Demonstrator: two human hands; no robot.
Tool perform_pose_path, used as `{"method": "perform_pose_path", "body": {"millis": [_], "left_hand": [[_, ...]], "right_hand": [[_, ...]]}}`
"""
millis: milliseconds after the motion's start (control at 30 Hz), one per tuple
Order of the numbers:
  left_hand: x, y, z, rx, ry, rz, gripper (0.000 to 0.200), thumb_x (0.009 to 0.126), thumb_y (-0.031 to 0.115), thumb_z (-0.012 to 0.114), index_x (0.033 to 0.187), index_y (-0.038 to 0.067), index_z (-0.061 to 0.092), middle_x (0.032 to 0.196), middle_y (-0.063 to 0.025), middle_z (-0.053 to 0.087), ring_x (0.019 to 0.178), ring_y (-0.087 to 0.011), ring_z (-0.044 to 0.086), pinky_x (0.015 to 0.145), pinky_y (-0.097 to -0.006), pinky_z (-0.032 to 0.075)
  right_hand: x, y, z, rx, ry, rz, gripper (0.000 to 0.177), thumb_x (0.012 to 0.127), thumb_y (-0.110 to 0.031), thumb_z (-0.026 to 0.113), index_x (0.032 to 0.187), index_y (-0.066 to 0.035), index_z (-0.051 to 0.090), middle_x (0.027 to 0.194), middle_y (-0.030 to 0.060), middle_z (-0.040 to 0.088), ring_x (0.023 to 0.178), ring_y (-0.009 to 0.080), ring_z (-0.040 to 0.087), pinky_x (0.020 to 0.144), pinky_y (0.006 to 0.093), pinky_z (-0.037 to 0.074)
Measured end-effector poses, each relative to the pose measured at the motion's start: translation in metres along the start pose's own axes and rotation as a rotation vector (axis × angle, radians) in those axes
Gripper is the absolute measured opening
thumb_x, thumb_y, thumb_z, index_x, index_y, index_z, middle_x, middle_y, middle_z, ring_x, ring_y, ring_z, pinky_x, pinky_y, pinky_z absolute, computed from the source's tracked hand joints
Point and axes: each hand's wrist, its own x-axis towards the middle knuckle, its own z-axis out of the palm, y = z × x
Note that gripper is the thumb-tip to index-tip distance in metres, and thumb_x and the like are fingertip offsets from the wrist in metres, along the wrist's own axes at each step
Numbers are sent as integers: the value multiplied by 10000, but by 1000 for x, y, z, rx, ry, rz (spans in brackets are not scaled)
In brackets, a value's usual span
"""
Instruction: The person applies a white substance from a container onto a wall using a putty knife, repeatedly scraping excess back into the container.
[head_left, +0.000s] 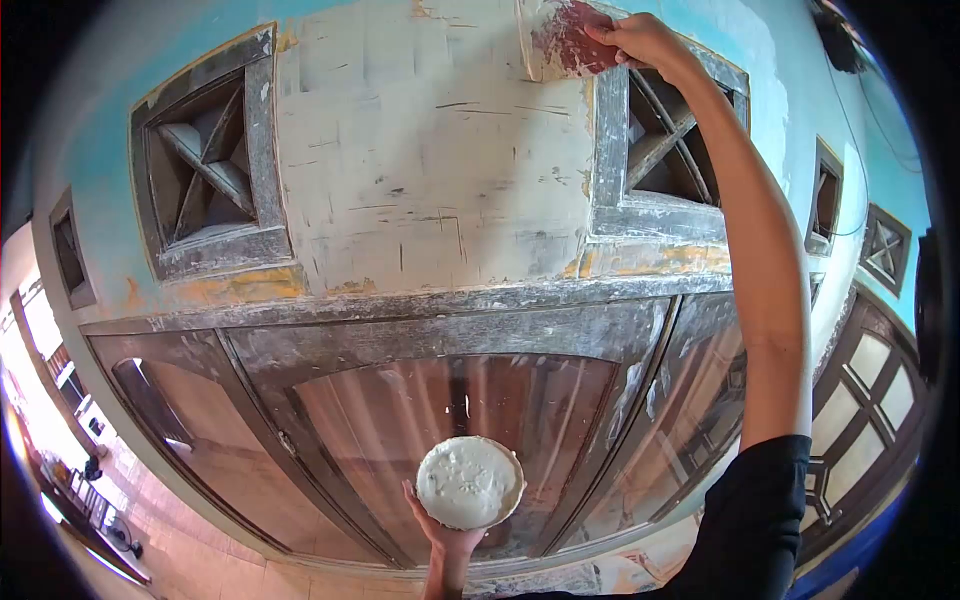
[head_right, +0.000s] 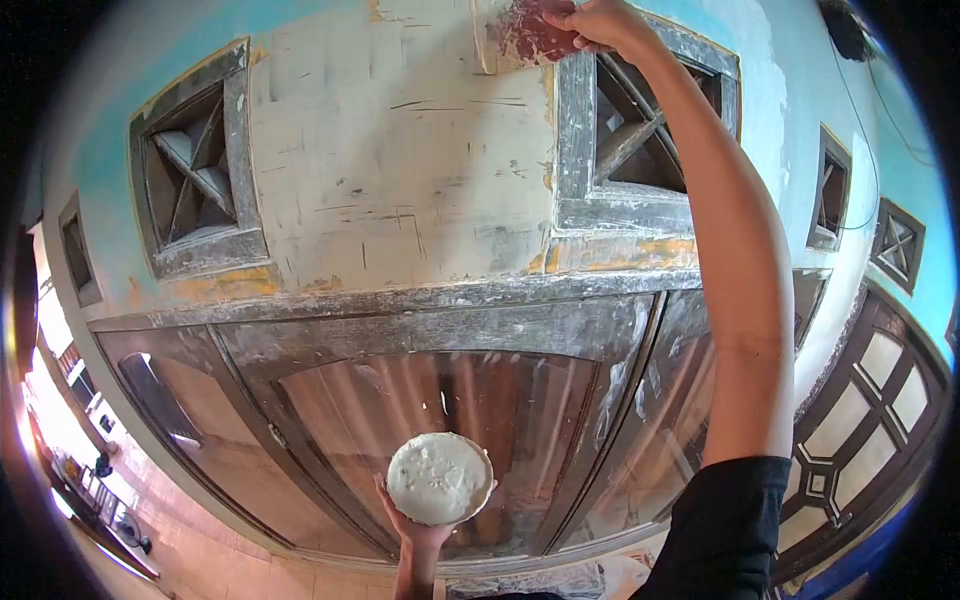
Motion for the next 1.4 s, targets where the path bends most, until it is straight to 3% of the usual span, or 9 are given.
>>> {"method": "perform_pose_path", "body": {"millis": [500, 633, 700, 733, 933, 1233, 1267, 1300, 1400], "left_hand": [[-10, 10, -10, -38, 62, 14, 801, 756, 761, 383, 1338, 212, 411, 1402, -61, 365, 1253, -370, 361, 967, -610, 318], [-11, 11, -12, -105, 32, 49, 749, 794, 713, 397, 1321, 182, 435, 1369, -93, 414, 1227, -372, 399, 978, -617, 324], [-10, 9, -10, -114, 36, 43, 745, 794, 712, 400, 1317, 182, 438, 1366, -92, 417, 1223, -368, 405, 978, -613, 327], [-12, 9, -7, -93, 63, 56, 743, 795, 711, 401, 1316, 181, 439, 1366, -91, 417, 1221, -366, 406, 980, -610, 328], [-15, 4, 2, -97, 78, 23, 739, 798, 710, 398, 1313, 182, 443, 1356, -88, 428, 1218, -365, 410, 982, -600, 334], [-11, -1, -6, -7, 96, 11, 803, 756, 757, 378, 1351, 218, 393, 1414, -72, 342, 1272, -371, 335, 979, -625, 285], [-9, -2, -8, -2, 111, 15, 803, 756, 757, 376, 1350, 216, 394, 1414, -74, 341, 1271, -373, 337, 978, -625, 286], [-8, -3, -8, 1, 112, 14, 803, 756, 757, 376, 1350, 216, 394, 1414, -74, 341, 1271, -373, 337, 978, -625, 286], [-8, -5, -7, -42, 67, -13, 806, 753, 759, 383, 1346, 214, 399, 1411, -72, 346, 1268, -371, 339, 975, -624, 291]], "right_hand": [[-13, 21, -20, -159, 42, 13, 415, 812, -433, 674, 727, -31, 616, 598, 0, 561, 509, 40, 531, 477, 165, 464], [-57, 6, -36, 54, -11, -5, 337, 857, -373, 645, 861, -36, 623, 645, -39, 521, 554, 16, 457, 524, 168, 418], [-63, 12, -40, 459, -20, 56, 316, 876, -344, 630, 967, -42, 626, 730, -43, 531, 616, 6, 442, 545, 167, 392], [-64, 10, -40, 455, 4, 89, 315, 891, -310, 614, 1055, -42, 616, 826, -36, 542, 662, 9, 455, 601, 137, 418], [-53, 25, -34, 768, -10, 109, 332, 865, -238, 649, 1121, -32, 600, 956, 2, 601, 788, 67, 583, 723, 142, 519], [-46, 33, -29, 1003, -45, 191, 321, 833, -217, 687, 1109, -71, 614, 941, -5, 623, 757, 85, 610, 696, 164, 543], [-60, 17, -20, 946, 36, 122, 272, 842, -274, 679, 1018, -72, 631, 814, -30, 593, 661, 40, 555, 576, 139, 486], [-59, 14, -20, 947, 38, 123, 272, 842, -274, 679, 1018, -72, 631, 814, -30, 593, 661, 40, 555, 576, 139, 486], [-62, 3, -16, 356, 18, -44, 335, 878, -399, 611, 914, -66, 618, 600, -77, 419, 482, 3, 316, 426, 177, 230]]}}
